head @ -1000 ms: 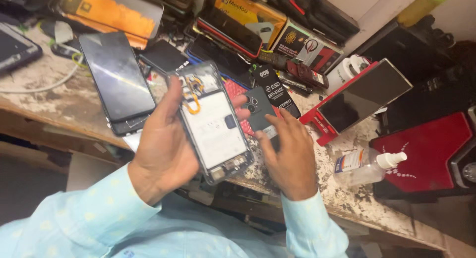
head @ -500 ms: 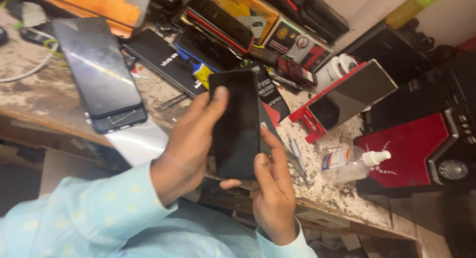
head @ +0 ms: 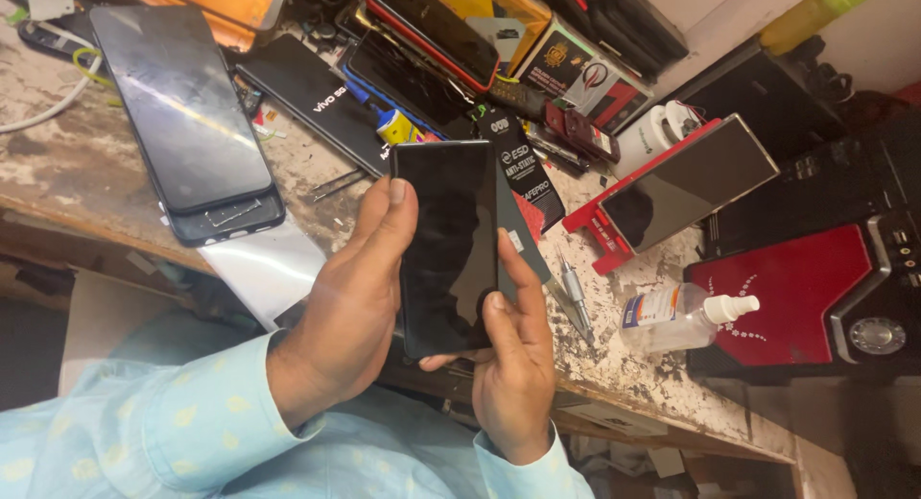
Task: The person uses a screwdriver to remove screws from a disassembled smartphone, then picks up a separate phone to power it on and navigate the screen. The person returns to the disassembled phone and uses a prying tool to work along the edge of the device.
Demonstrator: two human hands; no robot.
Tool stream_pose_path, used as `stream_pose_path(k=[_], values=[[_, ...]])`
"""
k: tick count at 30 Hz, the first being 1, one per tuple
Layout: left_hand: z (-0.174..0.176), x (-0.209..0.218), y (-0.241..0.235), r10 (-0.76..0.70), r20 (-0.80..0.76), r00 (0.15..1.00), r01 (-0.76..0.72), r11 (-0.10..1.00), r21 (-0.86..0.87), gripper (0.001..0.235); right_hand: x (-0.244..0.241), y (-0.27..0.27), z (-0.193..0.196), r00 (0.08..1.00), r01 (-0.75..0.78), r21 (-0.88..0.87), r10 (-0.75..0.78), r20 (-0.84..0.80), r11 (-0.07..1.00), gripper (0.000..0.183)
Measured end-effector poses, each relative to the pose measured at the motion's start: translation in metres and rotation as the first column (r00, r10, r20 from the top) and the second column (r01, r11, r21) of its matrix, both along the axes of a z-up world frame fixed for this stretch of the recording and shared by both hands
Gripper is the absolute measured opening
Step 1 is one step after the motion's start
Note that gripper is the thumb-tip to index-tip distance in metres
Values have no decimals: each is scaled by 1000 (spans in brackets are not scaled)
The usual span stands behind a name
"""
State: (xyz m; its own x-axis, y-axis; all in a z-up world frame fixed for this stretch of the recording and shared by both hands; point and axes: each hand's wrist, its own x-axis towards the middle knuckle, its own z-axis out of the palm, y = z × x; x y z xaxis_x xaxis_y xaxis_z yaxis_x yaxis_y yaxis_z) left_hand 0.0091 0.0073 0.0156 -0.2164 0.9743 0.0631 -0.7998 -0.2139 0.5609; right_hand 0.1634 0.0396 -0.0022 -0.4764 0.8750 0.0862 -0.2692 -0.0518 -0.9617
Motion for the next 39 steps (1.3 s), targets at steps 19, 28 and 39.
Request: stream_pose_path(k=[19,28,39], values=[[-37,-1,4,-186,193,963,166,979,115,66,-15,-7,-10,991,96,18,-94,-91,995,60],[-36,-11,6,-265,137,955,256,964,75,72,17,-4,-13,759,-74,887,-552,346,455,46],[-27,-14,0,-347,109,931,347,938,22,67,7,13,12,733,-193,920,-574,365,340,59]])
